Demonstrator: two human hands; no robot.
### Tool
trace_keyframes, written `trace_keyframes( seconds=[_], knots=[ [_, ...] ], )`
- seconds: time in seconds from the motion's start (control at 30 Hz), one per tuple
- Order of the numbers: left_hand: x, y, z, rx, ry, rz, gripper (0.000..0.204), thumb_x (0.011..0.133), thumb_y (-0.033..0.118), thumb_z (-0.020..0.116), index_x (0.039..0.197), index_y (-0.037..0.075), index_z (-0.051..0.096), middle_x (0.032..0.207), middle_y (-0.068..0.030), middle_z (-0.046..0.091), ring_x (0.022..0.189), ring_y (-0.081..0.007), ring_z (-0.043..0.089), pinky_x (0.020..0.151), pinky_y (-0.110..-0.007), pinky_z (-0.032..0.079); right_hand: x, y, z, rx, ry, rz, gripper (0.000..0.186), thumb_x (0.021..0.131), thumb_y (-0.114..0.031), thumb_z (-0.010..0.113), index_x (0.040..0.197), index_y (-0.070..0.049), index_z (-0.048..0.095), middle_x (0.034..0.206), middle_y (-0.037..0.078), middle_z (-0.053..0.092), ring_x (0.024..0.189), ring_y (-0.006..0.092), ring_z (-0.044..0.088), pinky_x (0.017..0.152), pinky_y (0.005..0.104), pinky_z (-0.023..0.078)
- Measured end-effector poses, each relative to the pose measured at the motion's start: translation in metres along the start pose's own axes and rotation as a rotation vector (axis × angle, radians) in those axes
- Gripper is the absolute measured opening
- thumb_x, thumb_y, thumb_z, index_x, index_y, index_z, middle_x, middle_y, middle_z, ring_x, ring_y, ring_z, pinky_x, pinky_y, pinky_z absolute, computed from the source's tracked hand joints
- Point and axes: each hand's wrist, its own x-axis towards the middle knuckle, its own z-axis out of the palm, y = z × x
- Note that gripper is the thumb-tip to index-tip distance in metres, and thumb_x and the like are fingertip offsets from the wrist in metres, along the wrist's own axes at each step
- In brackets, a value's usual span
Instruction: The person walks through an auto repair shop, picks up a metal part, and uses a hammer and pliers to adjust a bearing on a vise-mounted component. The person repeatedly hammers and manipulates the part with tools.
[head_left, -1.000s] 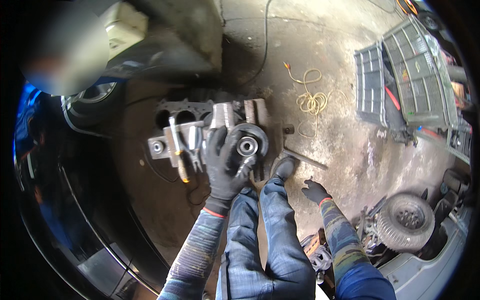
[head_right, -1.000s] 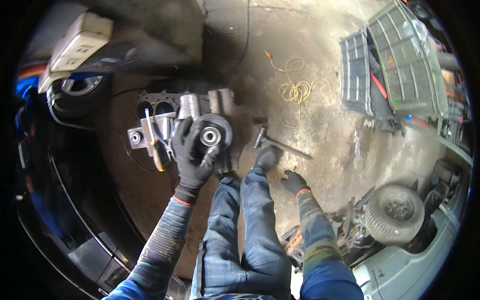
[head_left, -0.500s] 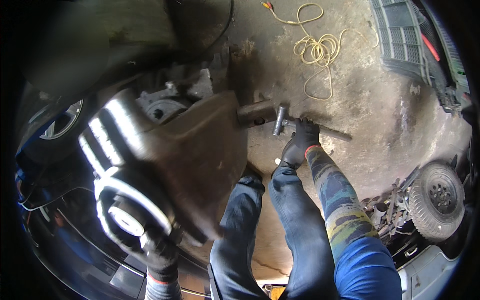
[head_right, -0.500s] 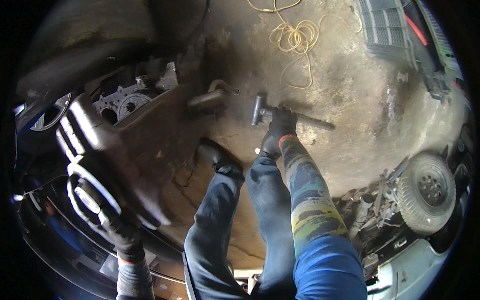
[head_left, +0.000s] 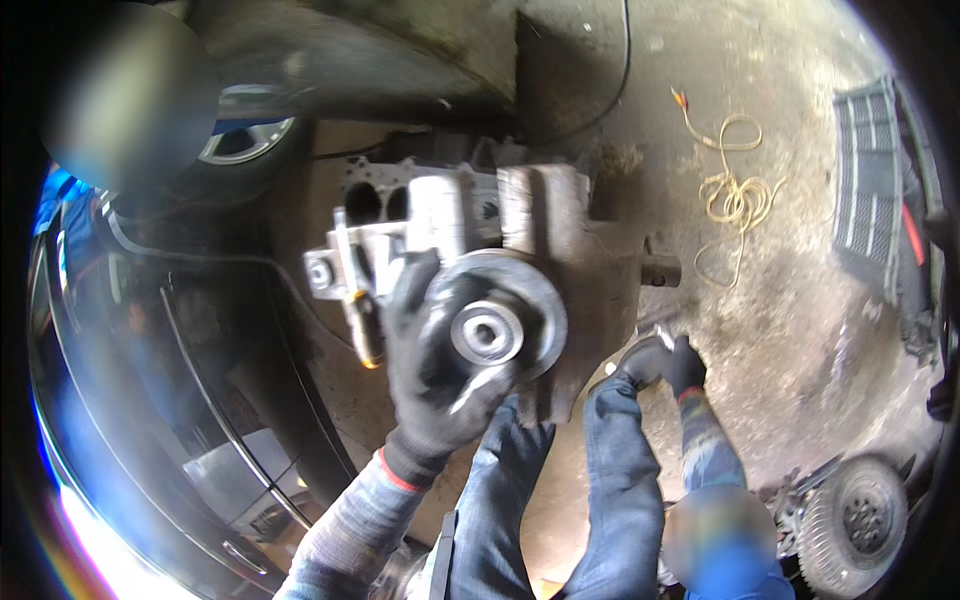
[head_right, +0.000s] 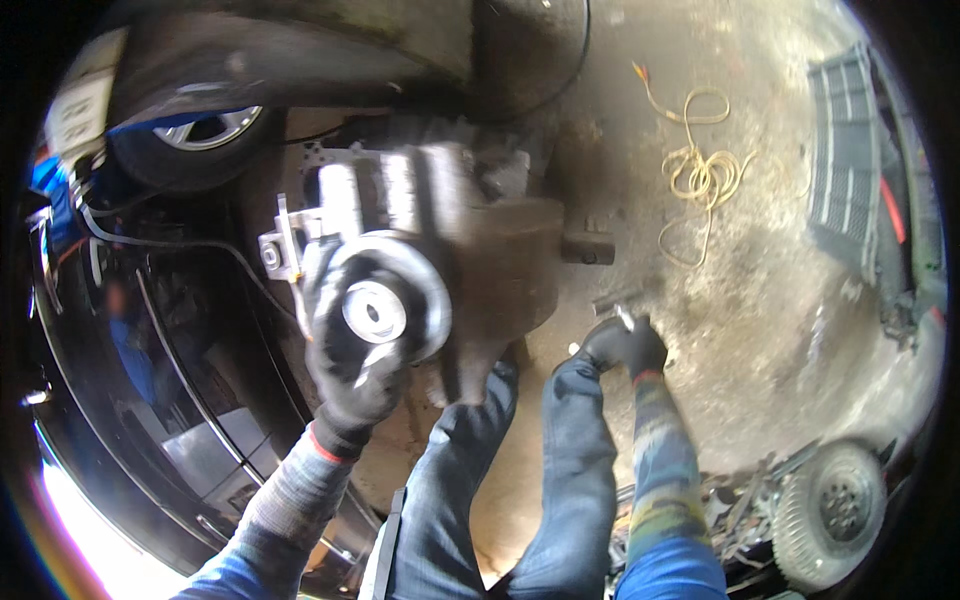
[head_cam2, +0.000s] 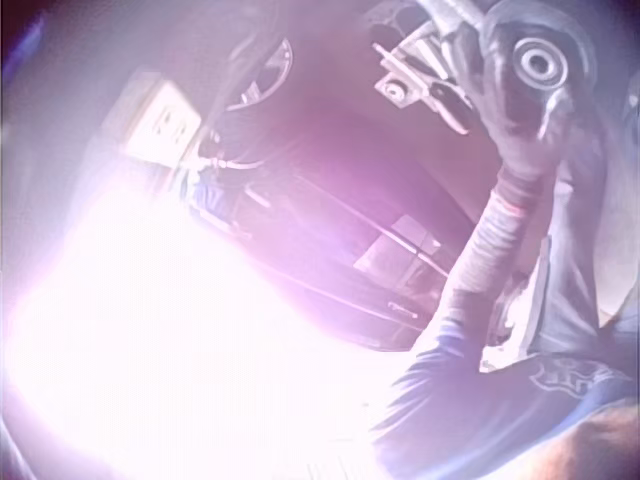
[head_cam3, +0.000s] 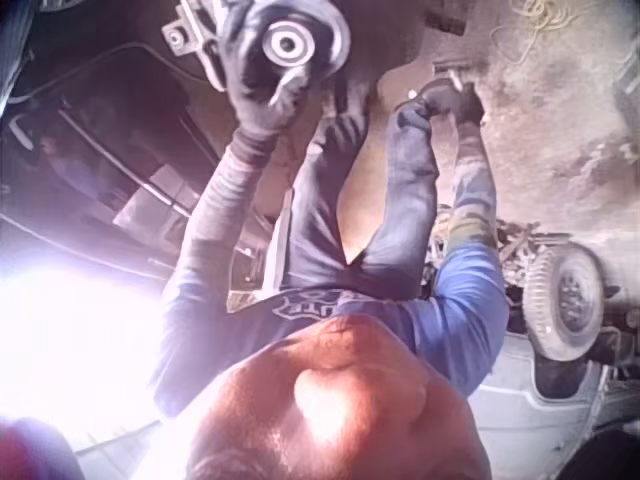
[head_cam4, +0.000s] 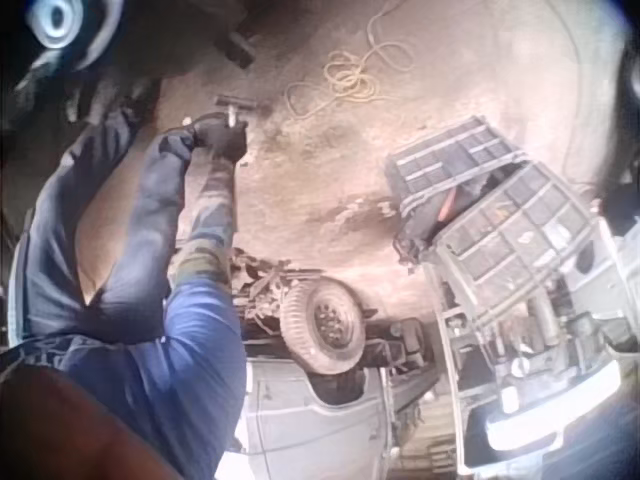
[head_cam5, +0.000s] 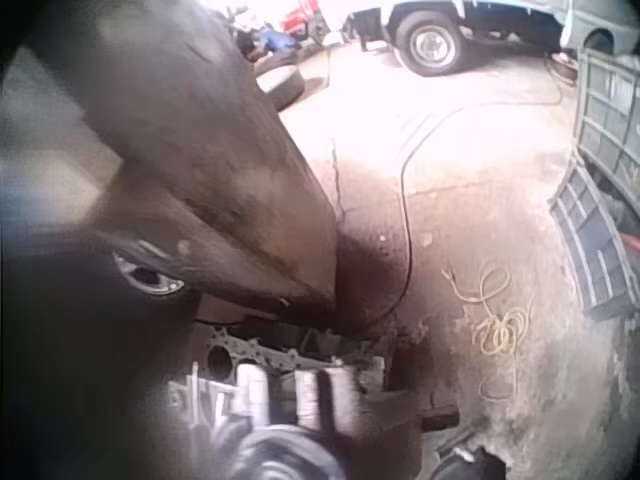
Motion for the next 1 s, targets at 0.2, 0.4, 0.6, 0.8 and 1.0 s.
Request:
trace_keyframes(
  seconds=[0.2,0.4,0.6,0.8,1.0],
  knots=[
    [0.010,0.011,0.002,-0.002,0.036,0.025,0.072,0.081,0.039,0.086,0.144,0.013,0.063,0.149,-0.0258,0.051,0.141,-0.0466,0.046,0.118,-0.057,0.036,-0.161,-0.027,-0.090,0.479,-0.073,0.177,0.044,0.095,-0.044,0.075,0.089,-0.002,0.062,0.078,0.023,0.069,0.073,0.0439,0.067,0.068,0.0493,0.052],
    [0.010,0.008,0.003,-0.062,0.045,0.019,0.098,0.075,0.051,0.088,0.154,0.007,0.049,0.155,-0.0235,0.047,0.145,-0.0463,0.041,0.121,-0.059,0.032,-0.306,-0.145,-0.205,0.976,-0.064,0.053,0.019,0.107,-0.022,0.063,0.102,-0.004,0.060,0.066,-0.002,0.051,0.052,0.0071,0.049,0.047,0.0277,0.040],
    [0.011,0.007,0.000,-0.087,0.023,-0.005,0.111,0.066,0.053,0.093,0.156,0.006,0.046,0.159,-0.0211,0.045,0.148,-0.0438,0.041,0.123,-0.056,0.031,-0.354,-0.260,-0.254,1.099,0.067,-0.156,0.022,0.111,-0.018,0.057,0.123,-0.001,0.061,0.071,-0.007,0.048,0.056,0.0010,0.043,0.049,0.0226,0.036],
    [0.010,0.006,-0.001,-0.062,0.003,-0.057,0.106,0.066,0.050,0.091,0.156,0.014,0.049,0.159,-0.0168,0.046,0.148,-0.0458,0.039,0.122,-0.057,0.031,-0.369,-0.311,-0.285,1.030,0.109,-0.286,0.016,0.112,-0.018,0.054,0.106,-0.004,0.059,0.072,-0.008,0.047,0.057,0.0010,0.039,0.050,0.0227,0.033],
    [0.009,0.005,0.001,-0.136,0.050,-0.064,0.102,0.067,0.049,0.090,0.155,0.016,0.049,0.159,-0.0169,0.045,0.148,-0.0470,0.038,0.123,-0.060,0.030,-0.364,-0.322,-0.282,1.015,0.230,-0.317,0.020,0.111,-0.018,0.055,0.107,0.001,0.061,0.079,0.003,0.056,0.067,0.0087,0.049,0.058,0.0280,0.042]
  ],
)
